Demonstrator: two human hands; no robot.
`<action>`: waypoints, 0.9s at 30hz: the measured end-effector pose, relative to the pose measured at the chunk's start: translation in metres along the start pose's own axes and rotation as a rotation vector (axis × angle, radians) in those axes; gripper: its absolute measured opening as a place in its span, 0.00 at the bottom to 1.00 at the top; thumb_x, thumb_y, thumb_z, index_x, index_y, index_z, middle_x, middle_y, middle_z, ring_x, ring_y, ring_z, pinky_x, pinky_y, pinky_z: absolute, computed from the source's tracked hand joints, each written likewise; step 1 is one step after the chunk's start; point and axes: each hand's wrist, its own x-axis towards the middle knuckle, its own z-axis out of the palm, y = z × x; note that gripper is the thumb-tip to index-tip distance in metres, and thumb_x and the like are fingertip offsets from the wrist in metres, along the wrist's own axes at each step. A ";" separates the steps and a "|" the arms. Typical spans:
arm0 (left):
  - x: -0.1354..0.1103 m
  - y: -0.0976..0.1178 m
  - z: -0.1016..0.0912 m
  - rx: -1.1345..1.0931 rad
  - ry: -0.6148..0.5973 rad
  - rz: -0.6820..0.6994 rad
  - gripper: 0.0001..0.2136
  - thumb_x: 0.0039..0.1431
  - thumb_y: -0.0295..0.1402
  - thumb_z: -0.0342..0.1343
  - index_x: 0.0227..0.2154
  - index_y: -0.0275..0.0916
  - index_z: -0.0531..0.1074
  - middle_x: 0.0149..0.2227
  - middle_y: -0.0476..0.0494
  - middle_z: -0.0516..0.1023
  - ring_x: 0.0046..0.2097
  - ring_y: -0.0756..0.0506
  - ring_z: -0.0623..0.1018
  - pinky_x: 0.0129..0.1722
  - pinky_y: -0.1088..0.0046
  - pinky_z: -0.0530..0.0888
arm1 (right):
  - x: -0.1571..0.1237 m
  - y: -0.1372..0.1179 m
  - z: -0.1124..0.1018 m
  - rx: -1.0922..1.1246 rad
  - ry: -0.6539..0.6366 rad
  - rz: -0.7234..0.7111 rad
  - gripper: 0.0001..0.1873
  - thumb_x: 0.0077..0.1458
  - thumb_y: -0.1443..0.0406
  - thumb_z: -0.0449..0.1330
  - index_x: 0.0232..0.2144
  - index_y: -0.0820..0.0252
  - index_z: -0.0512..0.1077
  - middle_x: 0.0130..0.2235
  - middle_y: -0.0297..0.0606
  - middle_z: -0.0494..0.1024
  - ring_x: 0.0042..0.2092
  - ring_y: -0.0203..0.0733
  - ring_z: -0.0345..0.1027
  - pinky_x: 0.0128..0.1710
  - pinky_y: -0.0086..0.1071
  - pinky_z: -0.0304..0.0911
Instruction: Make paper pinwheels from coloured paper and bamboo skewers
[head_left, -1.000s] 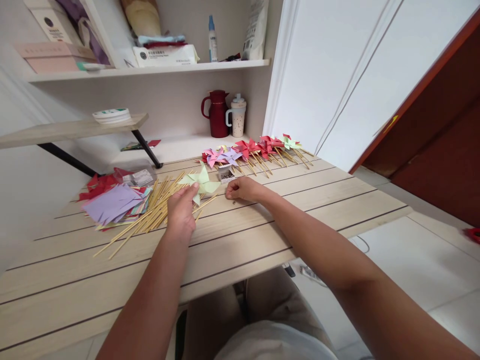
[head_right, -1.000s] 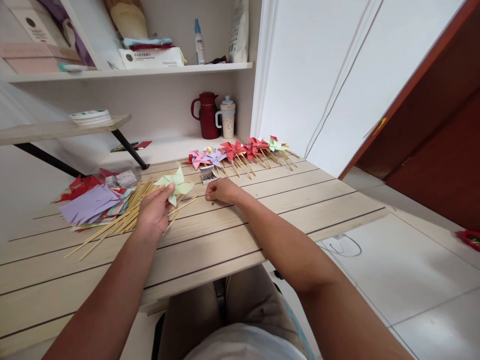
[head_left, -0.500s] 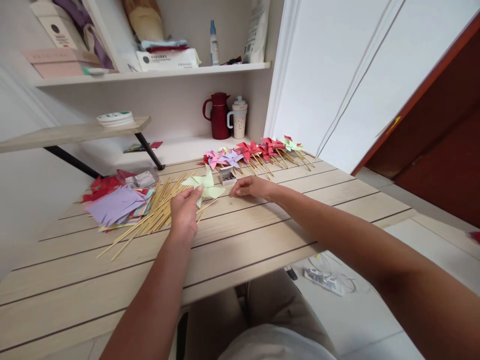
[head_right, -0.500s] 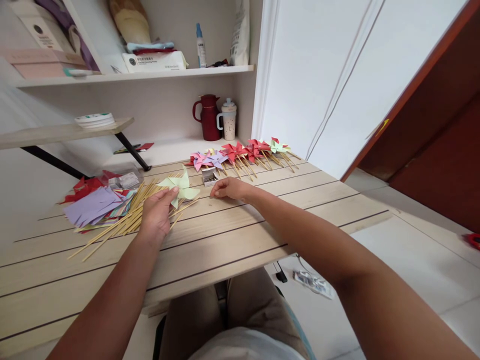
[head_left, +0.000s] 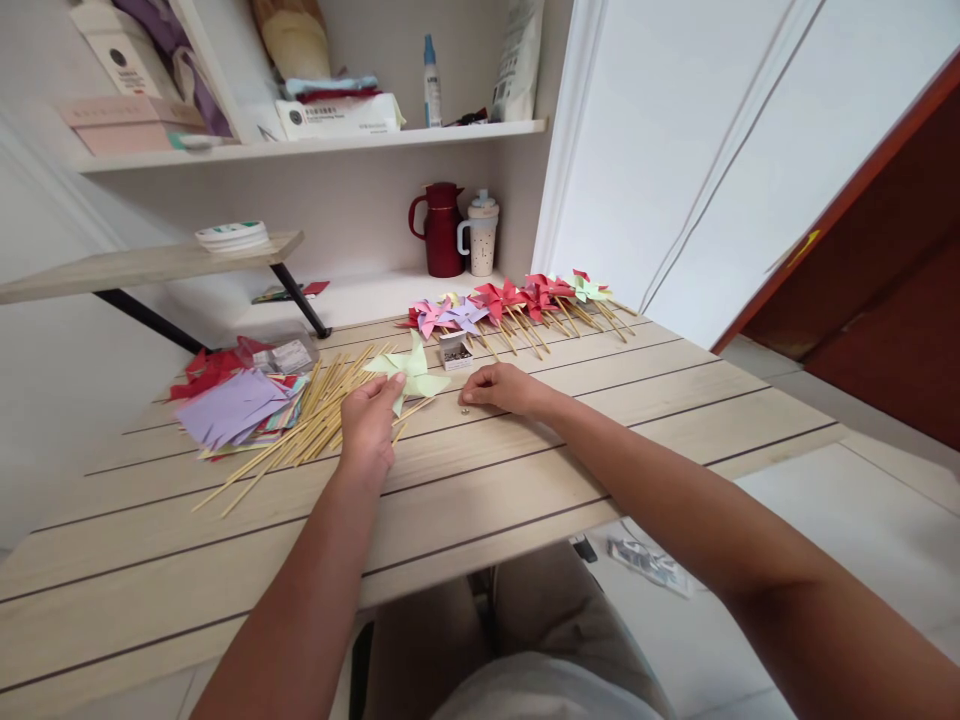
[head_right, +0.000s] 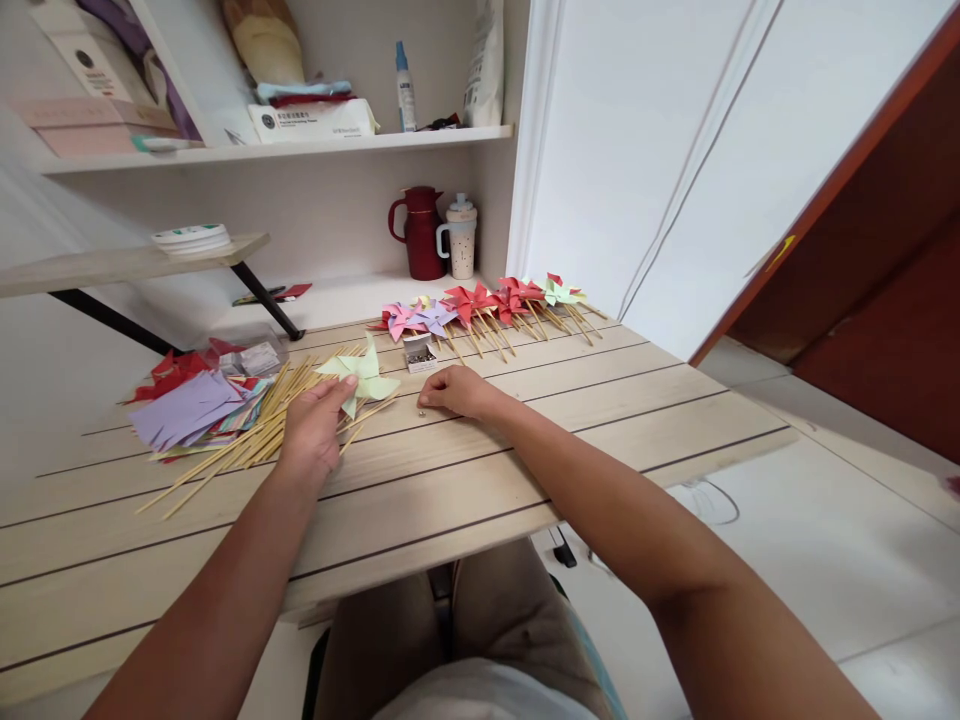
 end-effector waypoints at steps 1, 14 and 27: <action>0.000 0.000 0.000 -0.005 -0.004 -0.003 0.18 0.35 0.39 0.75 0.29 0.35 0.81 0.31 0.45 0.80 0.32 0.48 0.75 0.36 0.72 0.69 | -0.001 0.001 0.000 0.021 -0.018 -0.010 0.08 0.49 0.61 0.66 0.29 0.61 0.81 0.29 0.35 0.80 0.32 0.37 0.67 0.32 0.29 0.60; -0.003 0.003 0.001 -0.041 -0.009 -0.003 0.19 0.34 0.40 0.76 0.30 0.35 0.81 0.31 0.45 0.81 0.33 0.47 0.76 0.37 0.70 0.71 | -0.002 0.008 0.008 0.101 -0.046 -0.051 0.09 0.42 0.65 0.69 0.30 0.61 0.79 0.28 0.31 0.76 0.31 0.35 0.66 0.32 0.28 0.60; -0.005 0.004 0.002 -0.057 -0.014 0.007 0.18 0.34 0.38 0.75 0.29 0.35 0.81 0.32 0.44 0.82 0.36 0.46 0.78 0.40 0.69 0.73 | -0.004 0.002 0.009 0.005 -0.013 -0.037 0.13 0.40 0.61 0.72 0.32 0.59 0.81 0.30 0.31 0.77 0.34 0.36 0.66 0.35 0.30 0.57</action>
